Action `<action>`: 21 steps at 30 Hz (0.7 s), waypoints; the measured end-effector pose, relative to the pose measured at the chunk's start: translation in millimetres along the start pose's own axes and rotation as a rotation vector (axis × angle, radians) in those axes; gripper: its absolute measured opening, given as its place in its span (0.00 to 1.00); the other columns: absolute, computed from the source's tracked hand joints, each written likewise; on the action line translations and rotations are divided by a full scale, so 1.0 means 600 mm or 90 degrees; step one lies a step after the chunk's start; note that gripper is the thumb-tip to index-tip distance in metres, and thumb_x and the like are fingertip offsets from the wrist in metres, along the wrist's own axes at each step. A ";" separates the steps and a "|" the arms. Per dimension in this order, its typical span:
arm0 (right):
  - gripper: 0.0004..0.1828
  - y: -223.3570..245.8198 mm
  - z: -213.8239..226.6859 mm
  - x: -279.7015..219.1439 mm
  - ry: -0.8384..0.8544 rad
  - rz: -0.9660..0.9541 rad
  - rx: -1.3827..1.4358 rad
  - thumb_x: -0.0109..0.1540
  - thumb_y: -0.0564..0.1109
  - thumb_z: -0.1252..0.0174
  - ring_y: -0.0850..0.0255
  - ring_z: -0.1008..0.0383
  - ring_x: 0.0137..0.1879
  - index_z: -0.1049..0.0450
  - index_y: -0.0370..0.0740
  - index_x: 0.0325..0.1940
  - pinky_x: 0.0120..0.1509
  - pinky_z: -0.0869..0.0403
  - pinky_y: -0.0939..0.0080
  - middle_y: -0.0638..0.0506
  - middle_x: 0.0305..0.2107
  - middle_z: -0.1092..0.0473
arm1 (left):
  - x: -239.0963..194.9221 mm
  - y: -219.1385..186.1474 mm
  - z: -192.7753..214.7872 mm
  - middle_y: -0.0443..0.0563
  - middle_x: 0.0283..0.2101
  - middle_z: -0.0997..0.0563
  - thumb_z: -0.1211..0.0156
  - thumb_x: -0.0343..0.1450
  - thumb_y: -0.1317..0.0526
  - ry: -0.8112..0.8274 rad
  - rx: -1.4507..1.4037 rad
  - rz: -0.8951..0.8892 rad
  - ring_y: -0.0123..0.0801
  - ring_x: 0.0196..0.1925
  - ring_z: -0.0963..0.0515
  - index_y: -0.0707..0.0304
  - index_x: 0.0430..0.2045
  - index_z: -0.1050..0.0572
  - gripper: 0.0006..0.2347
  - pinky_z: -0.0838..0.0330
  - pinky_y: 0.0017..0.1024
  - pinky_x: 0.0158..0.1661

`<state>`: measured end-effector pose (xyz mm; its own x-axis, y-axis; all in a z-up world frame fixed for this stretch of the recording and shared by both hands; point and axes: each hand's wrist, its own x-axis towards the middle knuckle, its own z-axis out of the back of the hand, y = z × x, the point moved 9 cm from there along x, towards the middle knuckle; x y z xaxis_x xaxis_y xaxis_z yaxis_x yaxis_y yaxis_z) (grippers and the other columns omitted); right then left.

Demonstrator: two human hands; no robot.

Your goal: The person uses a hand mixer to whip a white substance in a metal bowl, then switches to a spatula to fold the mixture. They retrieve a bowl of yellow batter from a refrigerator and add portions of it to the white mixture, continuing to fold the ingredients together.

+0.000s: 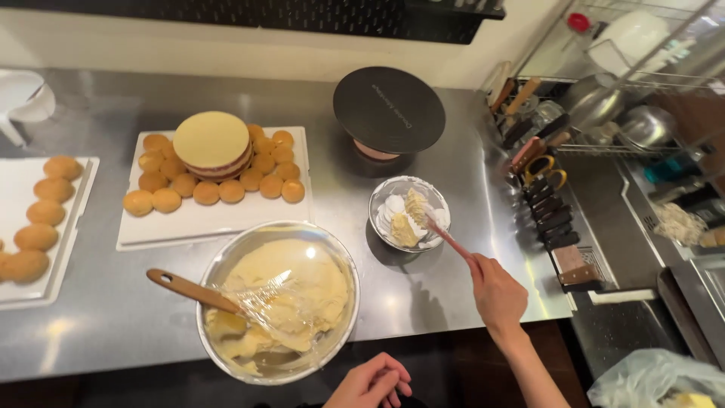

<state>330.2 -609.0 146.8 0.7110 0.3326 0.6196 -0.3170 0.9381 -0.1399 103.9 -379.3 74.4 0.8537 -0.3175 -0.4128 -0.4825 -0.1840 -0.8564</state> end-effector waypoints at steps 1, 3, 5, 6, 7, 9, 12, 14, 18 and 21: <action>0.12 -0.019 -0.007 0.001 0.075 -0.062 0.102 0.81 0.58 0.41 0.67 0.25 0.26 0.13 0.57 0.56 0.25 0.37 0.60 0.69 0.37 0.17 | -0.001 -0.006 -0.006 0.50 0.44 0.06 0.44 0.86 0.60 -0.011 -0.029 -0.010 0.23 0.34 0.14 0.61 0.48 0.16 0.09 0.18 0.19 0.39; 0.15 -0.046 0.004 0.035 0.189 -0.157 0.170 0.79 0.60 0.42 0.62 0.20 0.36 0.13 0.59 0.58 0.37 0.30 0.57 0.66 0.39 0.15 | -0.027 -0.038 0.010 0.51 0.42 0.07 0.44 0.85 0.59 -0.031 -0.041 -0.058 0.24 0.33 0.15 0.62 0.48 0.16 0.10 0.20 0.21 0.37; 0.17 -0.081 -0.026 0.053 0.299 -0.254 0.235 0.78 0.63 0.44 0.57 0.14 0.46 0.13 0.60 0.60 0.49 0.23 0.53 0.62 0.41 0.13 | -0.052 -0.044 0.052 0.52 0.40 0.07 0.43 0.84 0.58 -0.053 -0.046 -0.110 0.26 0.31 0.15 0.63 0.48 0.16 0.10 0.22 0.23 0.36; 0.18 -0.100 -0.054 0.047 0.346 -0.293 0.267 0.77 0.65 0.43 0.57 0.15 0.43 0.13 0.59 0.57 0.49 0.25 0.51 0.62 0.37 0.14 | -0.079 -0.031 0.108 0.56 0.33 0.08 0.42 0.82 0.58 -0.180 -0.092 -0.144 0.31 0.28 0.16 0.68 0.47 0.14 0.13 0.20 0.27 0.33; 0.19 -0.115 -0.081 0.039 0.393 -0.332 0.298 0.77 0.66 0.43 0.56 0.17 0.40 0.12 0.59 0.54 0.50 0.26 0.50 0.62 0.32 0.15 | -0.116 -0.013 0.164 0.61 0.27 0.09 0.41 0.80 0.57 -0.309 -0.136 -0.177 0.37 0.24 0.16 0.73 0.45 0.11 0.15 0.19 0.31 0.29; 0.16 -0.103 -0.063 0.037 0.379 -0.341 0.380 0.77 0.61 0.41 0.61 0.24 0.36 0.12 0.53 0.50 0.45 0.30 0.55 0.61 0.29 0.19 | -0.214 -0.032 0.254 0.60 0.30 0.14 0.44 0.83 0.55 -0.475 -0.171 -0.307 0.36 0.24 0.19 0.74 0.48 0.16 0.17 0.24 0.29 0.26; 0.14 -0.038 0.026 0.061 0.349 -0.346 0.505 0.79 0.53 0.40 0.65 0.34 0.31 0.13 0.46 0.48 0.41 0.34 0.61 0.59 0.28 0.24 | -0.353 -0.054 0.372 0.59 0.39 0.18 0.49 0.89 0.58 -0.770 -0.111 -0.386 0.33 0.30 0.23 0.73 0.53 0.21 0.14 0.28 0.27 0.34; 0.13 0.027 0.093 0.064 0.344 -0.348 0.550 0.80 0.51 0.41 0.64 0.36 0.31 0.15 0.45 0.49 0.43 0.33 0.61 0.58 0.30 0.25 | -0.388 0.002 0.455 0.60 0.46 0.17 0.51 0.91 0.63 -0.895 -0.020 -0.312 0.32 0.37 0.23 0.69 0.55 0.21 0.10 0.26 0.28 0.44; 0.10 0.237 0.210 0.056 0.341 -0.001 0.493 0.75 0.51 0.36 0.68 0.22 0.39 0.12 0.55 0.58 0.42 0.27 0.65 0.64 0.41 0.17 | -0.339 0.077 0.518 0.56 0.65 0.17 0.48 0.85 0.53 -0.737 -0.146 -0.181 0.39 0.63 0.17 0.64 0.66 0.21 0.18 0.14 0.39 0.56; 0.11 0.385 0.267 0.013 0.224 0.282 0.286 0.75 0.55 0.39 0.65 0.16 0.40 0.16 0.65 0.59 0.42 0.21 0.64 0.66 0.40 0.19 | -0.311 0.029 0.492 0.68 0.73 0.25 0.51 0.86 0.50 -0.616 -0.163 -0.128 0.55 0.74 0.23 0.69 0.74 0.30 0.24 0.19 0.54 0.65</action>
<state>162.3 -405.3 243.1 0.5922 0.7550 0.2815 -0.7958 0.6028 0.0575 -5.9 -48.6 45.1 0.6603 0.6086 -0.4400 -0.2435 -0.3808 -0.8920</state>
